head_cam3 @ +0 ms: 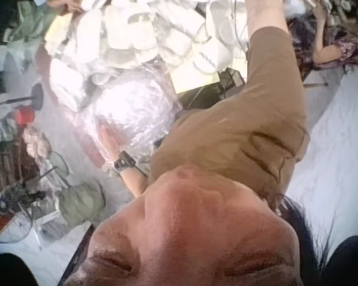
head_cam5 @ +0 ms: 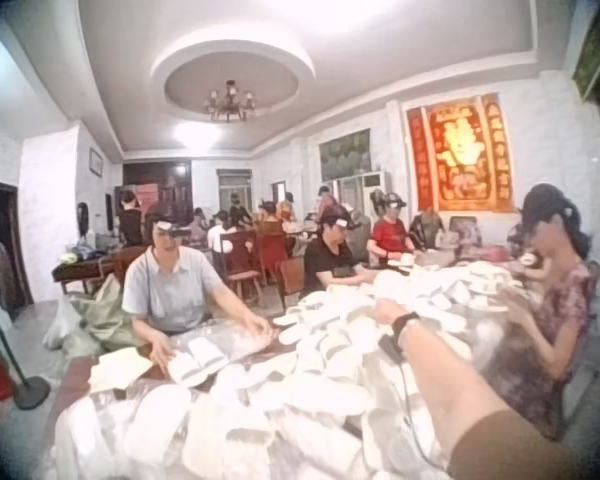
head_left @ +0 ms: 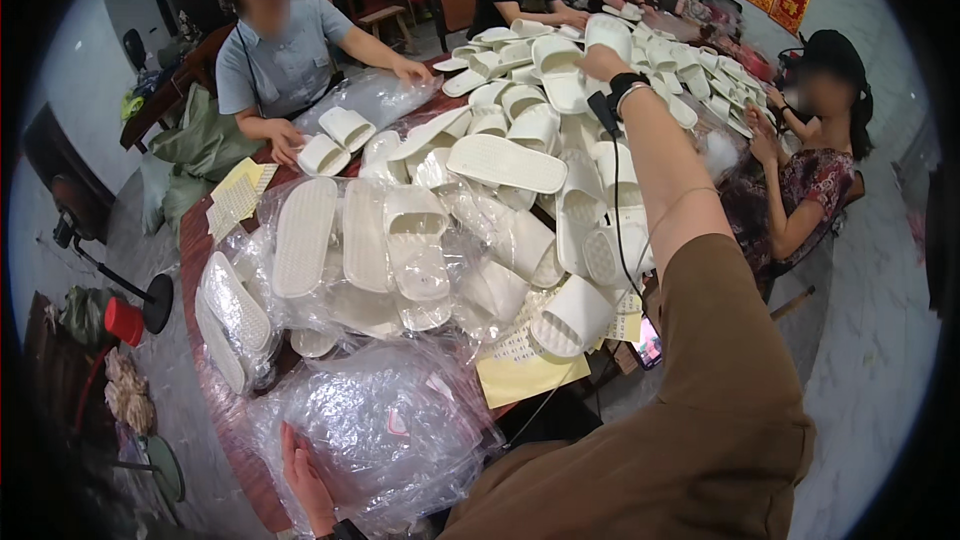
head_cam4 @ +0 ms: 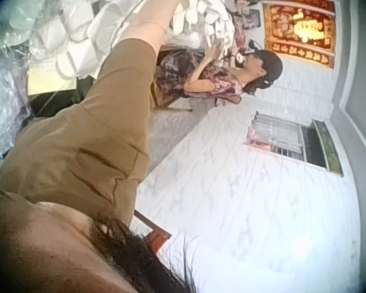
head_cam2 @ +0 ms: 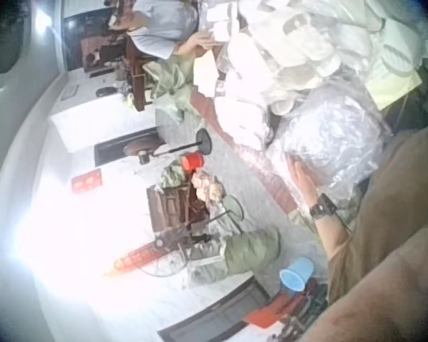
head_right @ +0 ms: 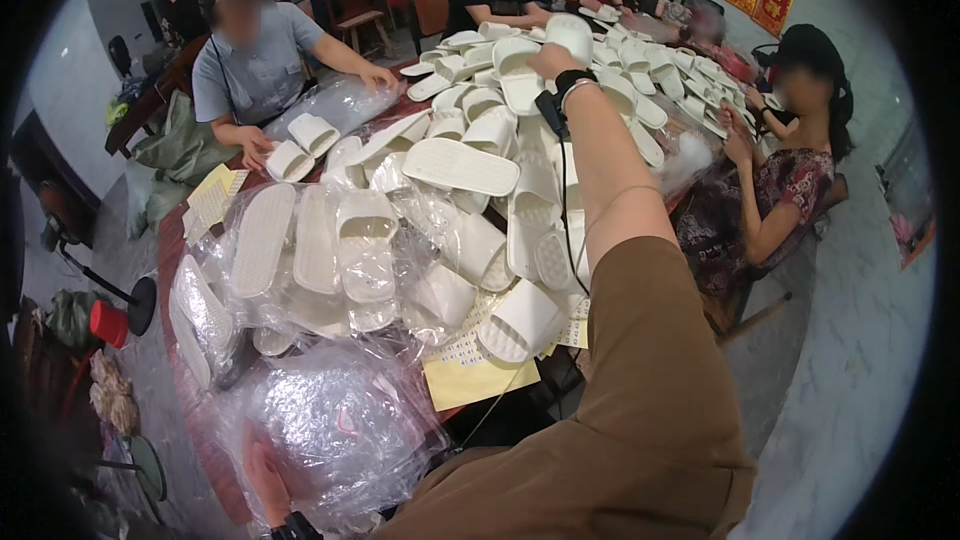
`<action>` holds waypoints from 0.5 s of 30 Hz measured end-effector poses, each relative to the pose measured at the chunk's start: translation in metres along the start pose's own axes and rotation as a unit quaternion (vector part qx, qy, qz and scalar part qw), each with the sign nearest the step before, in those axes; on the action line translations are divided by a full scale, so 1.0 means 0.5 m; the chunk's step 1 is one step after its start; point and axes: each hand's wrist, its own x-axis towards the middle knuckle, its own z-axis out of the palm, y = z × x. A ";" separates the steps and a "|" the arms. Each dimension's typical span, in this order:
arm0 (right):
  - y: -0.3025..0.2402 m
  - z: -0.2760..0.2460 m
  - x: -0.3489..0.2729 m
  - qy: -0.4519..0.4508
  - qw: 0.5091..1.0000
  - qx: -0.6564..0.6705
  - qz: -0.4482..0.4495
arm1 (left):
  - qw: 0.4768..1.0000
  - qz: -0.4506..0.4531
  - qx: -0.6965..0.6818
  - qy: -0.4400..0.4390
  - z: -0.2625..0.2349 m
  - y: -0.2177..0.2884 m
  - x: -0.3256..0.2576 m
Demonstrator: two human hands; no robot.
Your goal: Sorting and packing finished sandals into bags in a factory.
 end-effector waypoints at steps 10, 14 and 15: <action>0.030 0.057 -0.177 -0.101 0.988 -0.004 -0.114 | 0.999 0.036 0.008 -0.016 0.023 0.020 -0.010; 0.034 0.001 -0.224 -0.082 0.979 0.061 -0.174 | 0.997 0.042 0.061 -0.009 0.036 0.041 -0.015; 0.025 -0.009 -0.245 -0.072 0.970 0.112 -0.201 | 0.997 0.040 0.062 -0.009 0.033 0.040 -0.017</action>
